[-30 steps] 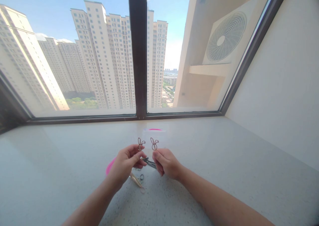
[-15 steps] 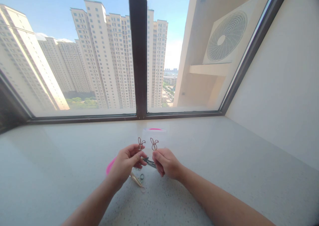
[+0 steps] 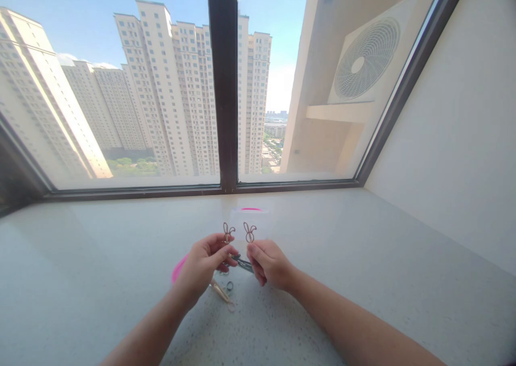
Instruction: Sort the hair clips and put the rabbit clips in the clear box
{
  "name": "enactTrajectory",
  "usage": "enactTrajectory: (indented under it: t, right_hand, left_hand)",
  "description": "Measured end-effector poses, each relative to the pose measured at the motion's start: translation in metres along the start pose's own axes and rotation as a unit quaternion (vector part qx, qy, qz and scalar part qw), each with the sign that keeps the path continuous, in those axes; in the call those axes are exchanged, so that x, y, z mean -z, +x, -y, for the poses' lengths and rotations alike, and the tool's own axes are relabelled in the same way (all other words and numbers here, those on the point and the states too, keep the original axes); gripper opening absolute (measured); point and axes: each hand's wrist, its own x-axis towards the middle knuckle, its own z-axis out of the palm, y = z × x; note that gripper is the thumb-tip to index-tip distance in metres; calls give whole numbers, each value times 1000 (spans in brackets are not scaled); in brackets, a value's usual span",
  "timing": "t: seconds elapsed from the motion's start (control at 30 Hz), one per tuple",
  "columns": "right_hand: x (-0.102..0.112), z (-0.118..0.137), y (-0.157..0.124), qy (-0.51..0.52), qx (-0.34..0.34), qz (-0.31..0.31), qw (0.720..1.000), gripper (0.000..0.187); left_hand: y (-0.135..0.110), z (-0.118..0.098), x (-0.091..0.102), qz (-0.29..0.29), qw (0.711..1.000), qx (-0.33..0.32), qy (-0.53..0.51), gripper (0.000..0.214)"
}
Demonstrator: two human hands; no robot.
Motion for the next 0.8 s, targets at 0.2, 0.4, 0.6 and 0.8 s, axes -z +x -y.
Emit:
enactTrajectory:
  t: [0.2,0.4,0.6,0.8]
  right_hand:
    - [0,1,0,-3,-4,5,1000,46]
    - [0,1,-1,-7,24,-18,1000,46]
    - [-2,3,-6,-30,22,29,999,45]
    - [-2,3,-9,-43,2,91,995,48]
  left_hand:
    - [1,0,0,0,1000,-2,-1,39]
    - [0,-1,-2,-9,1000,4,7,39]
    - [0,0,-2,9,1000,5,18,38]
    - [1,9,0,47,998,-20,20,27]
